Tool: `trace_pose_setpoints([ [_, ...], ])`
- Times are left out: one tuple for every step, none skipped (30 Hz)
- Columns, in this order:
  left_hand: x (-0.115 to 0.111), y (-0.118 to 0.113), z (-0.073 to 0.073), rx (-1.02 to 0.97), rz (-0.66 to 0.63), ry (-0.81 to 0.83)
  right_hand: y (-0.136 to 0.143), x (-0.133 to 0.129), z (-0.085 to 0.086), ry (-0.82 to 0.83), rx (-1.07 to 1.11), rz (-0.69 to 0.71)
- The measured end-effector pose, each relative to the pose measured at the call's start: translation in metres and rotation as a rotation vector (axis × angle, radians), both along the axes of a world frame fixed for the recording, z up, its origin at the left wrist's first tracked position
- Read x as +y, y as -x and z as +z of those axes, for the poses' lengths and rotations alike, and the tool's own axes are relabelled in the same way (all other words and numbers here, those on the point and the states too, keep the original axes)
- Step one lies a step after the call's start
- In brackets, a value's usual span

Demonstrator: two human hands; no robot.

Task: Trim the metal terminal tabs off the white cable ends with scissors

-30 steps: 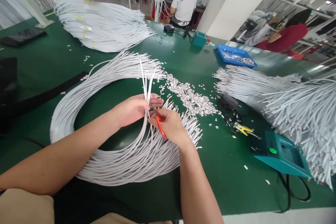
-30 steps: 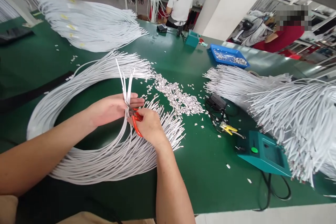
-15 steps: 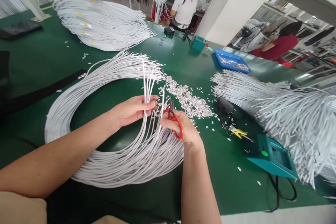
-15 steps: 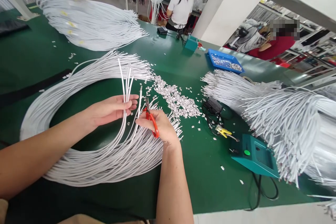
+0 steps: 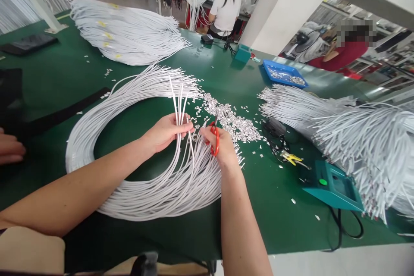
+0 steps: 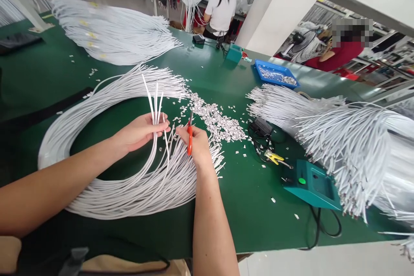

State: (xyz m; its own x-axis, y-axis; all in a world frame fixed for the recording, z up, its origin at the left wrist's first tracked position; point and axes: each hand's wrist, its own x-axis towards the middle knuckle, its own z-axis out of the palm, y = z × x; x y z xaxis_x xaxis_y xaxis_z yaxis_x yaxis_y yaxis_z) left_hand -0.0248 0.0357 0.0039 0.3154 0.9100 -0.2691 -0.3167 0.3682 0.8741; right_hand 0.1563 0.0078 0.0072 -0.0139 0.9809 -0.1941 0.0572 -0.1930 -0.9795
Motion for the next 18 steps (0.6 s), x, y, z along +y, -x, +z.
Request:
trace_pose_setpoints([
  [0.0,-0.001,-0.001,0.023,-0.001,-0.014,0.002,0.001,-0.002,-0.028,0.034,-0.074],
  [-0.001,-0.002,-0.002,0.049,0.004,-0.022,0.004,0.003,-0.004,-0.054,0.071,-0.125],
  [-0.002,-0.004,-0.003,0.076,0.011,-0.027,0.007,0.004,-0.007,-0.076,0.105,-0.154],
  [-0.003,-0.005,-0.003,0.098,0.02,-0.035,0.01,0.005,-0.009,-0.093,0.135,-0.169],
  [-0.003,-0.007,-0.003,0.117,0.02,-0.048,0.013,0.005,-0.012,-0.106,0.16,-0.173],
  [-0.004,-0.009,-0.003,0.135,0.016,-0.066,0.015,0.006,-0.014,-0.116,0.182,-0.17],
  [-0.004,-0.011,-0.002,0.154,0.006,-0.087,0.017,0.006,-0.016,-0.125,0.202,-0.164],
  [-0.004,-0.013,-0.001,0.175,-0.009,-0.107,0.018,0.006,-0.017,-0.132,0.22,-0.157],
  [-0.004,-0.014,0.001,0.2,-0.027,-0.123,0.019,0.006,-0.018,-0.138,0.235,-0.155],
  [-0.004,-0.015,0.004,0.231,-0.047,-0.134,0.019,0.006,-0.019,-0.139,0.248,-0.152],
  [-0.004,-0.016,0.007,0.266,-0.069,-0.143,0.019,0.006,-0.019,-0.134,0.261,-0.143],
  [-0.004,-0.016,0.01,0.304,-0.094,-0.157,0.018,0.005,-0.02,-0.123,0.273,-0.123],
  [-0.005,-0.016,0.013,0.351,-0.125,-0.187,0.018,0.005,-0.02,-0.112,0.289,-0.097],
  [-0.005,-0.015,0.015,0.406,-0.154,-0.229,0.018,0.005,-0.021,-0.104,0.31,-0.071],
  [-0.006,-0.014,0.018,0.461,-0.177,-0.275,0.018,0.005,-0.022,-0.1,0.333,-0.051],
  [-0.007,-0.013,0.021,0.512,-0.189,-0.318,0.019,0.005,-0.023,-0.103,0.355,-0.039],
  [-0.009,-0.011,0.023,0.558,-0.192,-0.353,0.02,0.005,-0.024,-0.112,0.376,-0.039],
  [-0.011,-0.009,0.026,0.595,-0.185,-0.376,0.021,0.006,-0.025,-0.121,0.398,-0.045],
])
